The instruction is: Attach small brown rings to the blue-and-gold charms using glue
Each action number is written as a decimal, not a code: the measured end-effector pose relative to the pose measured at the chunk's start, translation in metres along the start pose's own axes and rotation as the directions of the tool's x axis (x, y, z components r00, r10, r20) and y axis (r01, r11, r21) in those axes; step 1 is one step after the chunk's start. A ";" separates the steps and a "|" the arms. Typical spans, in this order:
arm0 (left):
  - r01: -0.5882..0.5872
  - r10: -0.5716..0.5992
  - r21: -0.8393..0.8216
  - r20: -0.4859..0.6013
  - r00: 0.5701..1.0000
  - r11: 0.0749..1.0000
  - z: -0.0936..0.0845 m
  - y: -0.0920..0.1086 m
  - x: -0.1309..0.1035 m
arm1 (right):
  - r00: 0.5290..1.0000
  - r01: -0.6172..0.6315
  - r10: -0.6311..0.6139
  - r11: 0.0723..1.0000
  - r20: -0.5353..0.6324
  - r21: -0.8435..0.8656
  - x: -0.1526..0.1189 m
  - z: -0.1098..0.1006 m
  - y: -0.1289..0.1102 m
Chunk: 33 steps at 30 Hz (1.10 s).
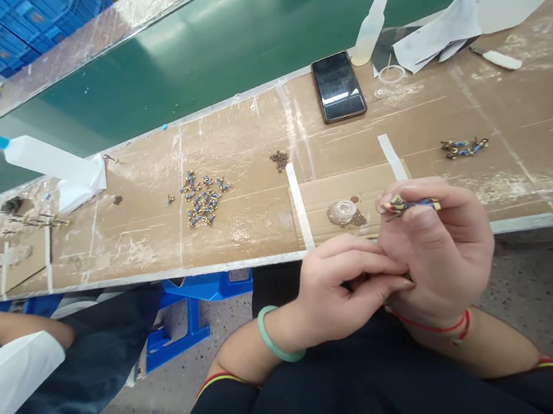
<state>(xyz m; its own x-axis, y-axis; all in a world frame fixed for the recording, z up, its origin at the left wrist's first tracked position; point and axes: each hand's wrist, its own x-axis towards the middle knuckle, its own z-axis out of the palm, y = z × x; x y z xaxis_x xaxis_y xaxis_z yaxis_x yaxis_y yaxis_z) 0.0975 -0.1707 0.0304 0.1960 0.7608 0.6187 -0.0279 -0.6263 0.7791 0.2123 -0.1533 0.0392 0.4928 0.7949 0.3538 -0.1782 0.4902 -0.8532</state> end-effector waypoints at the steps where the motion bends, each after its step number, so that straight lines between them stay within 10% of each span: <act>1: -0.035 0.035 0.017 0.005 0.999 0.999 0.000 -0.001 -0.002 | 0.999 -0.029 0.029 0.999 -0.013 0.017 0.000 0.001 0.000; 10: -0.259 0.215 0.058 0.403 0.890 0.964 -0.035 -0.002 0.032 | 0.951 -0.307 0.306 0.951 0.051 0.028 -0.005 0.001 -0.010; 14: -0.057 0.087 -0.078 0.474 0.876 0.995 -0.042 -0.005 0.047 | 0.921 -0.375 0.372 0.927 0.117 0.005 -0.007 0.003 -0.012; 18: 0.380 -0.199 -0.489 0.382 0.903 0.786 -0.041 -0.020 0.038 | 0.943 -0.309 0.302 0.950 0.139 0.034 -0.002 0.002 -0.004; 24: 0.452 -0.421 -0.808 0.285 0.861 0.377 -0.040 -0.038 0.010 | 0.955 -0.133 0.157 0.985 0.252 -0.111 0.015 -0.030 0.013; 29: 0.455 -0.424 -0.821 0.297 0.856 0.344 -0.045 -0.038 0.007 | 0.933 0.032 0.092 0.941 0.347 -0.336 0.027 -0.045 0.016; 33: 0.390 -0.422 -0.748 0.161 0.892 0.538 -0.049 -0.038 0.000 | 0.881 0.186 0.072 0.857 0.468 -0.481 0.034 -0.047 0.017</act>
<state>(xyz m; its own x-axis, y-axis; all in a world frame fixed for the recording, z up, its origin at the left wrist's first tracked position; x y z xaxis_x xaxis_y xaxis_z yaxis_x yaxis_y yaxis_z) 0.0506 -0.1391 0.0057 0.3445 0.9158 0.2064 -0.6714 0.0867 0.7360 0.2659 -0.1350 0.0191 0.0231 0.9026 0.4298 0.3488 0.3956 -0.8496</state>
